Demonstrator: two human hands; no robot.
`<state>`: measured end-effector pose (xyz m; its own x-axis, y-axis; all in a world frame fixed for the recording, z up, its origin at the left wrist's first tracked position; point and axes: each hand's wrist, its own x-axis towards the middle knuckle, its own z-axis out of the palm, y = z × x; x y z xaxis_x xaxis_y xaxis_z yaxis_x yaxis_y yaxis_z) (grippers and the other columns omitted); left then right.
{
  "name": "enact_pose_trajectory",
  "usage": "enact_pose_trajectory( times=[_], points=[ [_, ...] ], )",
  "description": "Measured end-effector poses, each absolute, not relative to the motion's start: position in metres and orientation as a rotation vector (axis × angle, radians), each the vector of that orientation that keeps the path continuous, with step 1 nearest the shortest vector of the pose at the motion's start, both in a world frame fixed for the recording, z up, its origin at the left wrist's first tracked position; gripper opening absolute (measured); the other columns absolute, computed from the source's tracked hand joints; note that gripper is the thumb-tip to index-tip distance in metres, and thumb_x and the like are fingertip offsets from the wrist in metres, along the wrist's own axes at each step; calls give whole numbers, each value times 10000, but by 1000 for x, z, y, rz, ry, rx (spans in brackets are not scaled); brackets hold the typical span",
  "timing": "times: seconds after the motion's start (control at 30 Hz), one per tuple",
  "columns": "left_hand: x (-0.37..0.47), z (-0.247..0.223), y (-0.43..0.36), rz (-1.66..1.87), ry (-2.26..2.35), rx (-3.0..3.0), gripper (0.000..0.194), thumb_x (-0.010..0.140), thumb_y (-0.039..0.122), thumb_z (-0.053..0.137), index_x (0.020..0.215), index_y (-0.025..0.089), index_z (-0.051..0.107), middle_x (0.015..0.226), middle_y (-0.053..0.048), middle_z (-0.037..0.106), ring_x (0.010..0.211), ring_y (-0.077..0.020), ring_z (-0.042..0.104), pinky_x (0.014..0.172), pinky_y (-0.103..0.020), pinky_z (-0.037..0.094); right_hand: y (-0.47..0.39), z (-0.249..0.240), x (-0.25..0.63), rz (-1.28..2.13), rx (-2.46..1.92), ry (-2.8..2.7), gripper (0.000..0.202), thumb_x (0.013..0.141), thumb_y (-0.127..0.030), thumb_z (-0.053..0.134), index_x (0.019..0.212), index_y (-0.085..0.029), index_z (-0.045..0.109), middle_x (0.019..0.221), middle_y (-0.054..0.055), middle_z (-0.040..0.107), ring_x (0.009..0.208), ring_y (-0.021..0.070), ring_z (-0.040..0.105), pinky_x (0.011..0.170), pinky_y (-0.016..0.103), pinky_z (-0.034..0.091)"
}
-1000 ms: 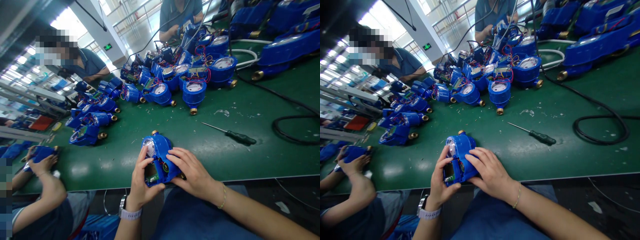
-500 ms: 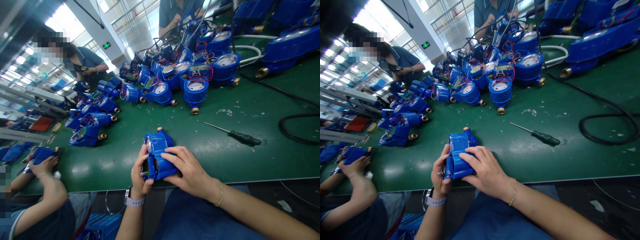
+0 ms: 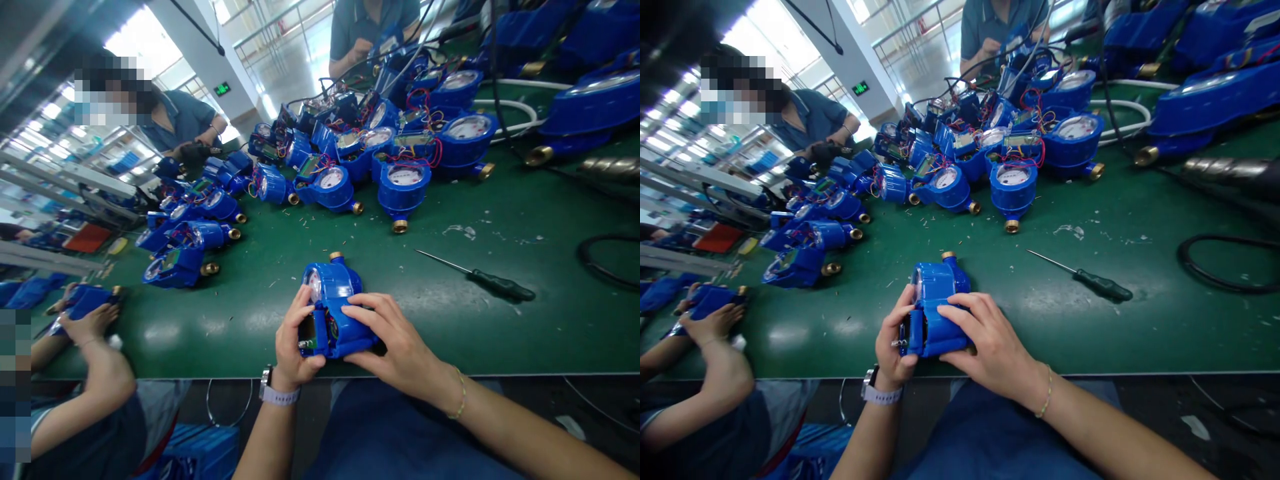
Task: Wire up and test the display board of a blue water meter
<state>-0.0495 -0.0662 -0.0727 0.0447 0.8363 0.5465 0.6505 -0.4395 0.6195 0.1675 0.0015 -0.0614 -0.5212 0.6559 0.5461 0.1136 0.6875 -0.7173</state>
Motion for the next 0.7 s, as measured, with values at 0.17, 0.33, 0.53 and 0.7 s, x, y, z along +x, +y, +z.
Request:
enact_pose_trajectory(
  times=[0.17,0.33,0.53,0.7],
  points=[
    [-38,-60,-57,1315,1528,2242,679,828,660,603,1294,172,516,1417,-212,515,1362,-388,447,1061,-595,434,1,-69,186,833,-568,-2061,471,926,-247,643,1353,-198,449,1336,149,529,1234,275,507,1009,496,476],
    [-32,-51,-48,1289,1519,2293,657,830,636,617,1274,160,532,1404,-208,523,1328,-372,490,1052,-558,456,12,-66,227,795,-726,-2033,445,922,-302,647,1332,-208,500,1320,130,562,1231,262,544,1024,456,492],
    [-39,-38,-26,1144,1468,2467,616,844,618,613,1286,193,559,1422,-181,500,1260,-354,546,981,-494,519,51,-74,347,346,-1320,-1337,512,852,-319,721,1314,-141,587,1265,184,610,1164,290,609,1032,466,477],
    [-37,-24,3,1023,1312,2662,598,839,594,623,1318,241,568,1395,-152,500,1224,-362,546,978,-514,504,73,-90,479,-193,-1978,-1068,799,578,-332,909,1220,56,634,1179,334,602,1135,399,605,935,506,493]
  ],
)
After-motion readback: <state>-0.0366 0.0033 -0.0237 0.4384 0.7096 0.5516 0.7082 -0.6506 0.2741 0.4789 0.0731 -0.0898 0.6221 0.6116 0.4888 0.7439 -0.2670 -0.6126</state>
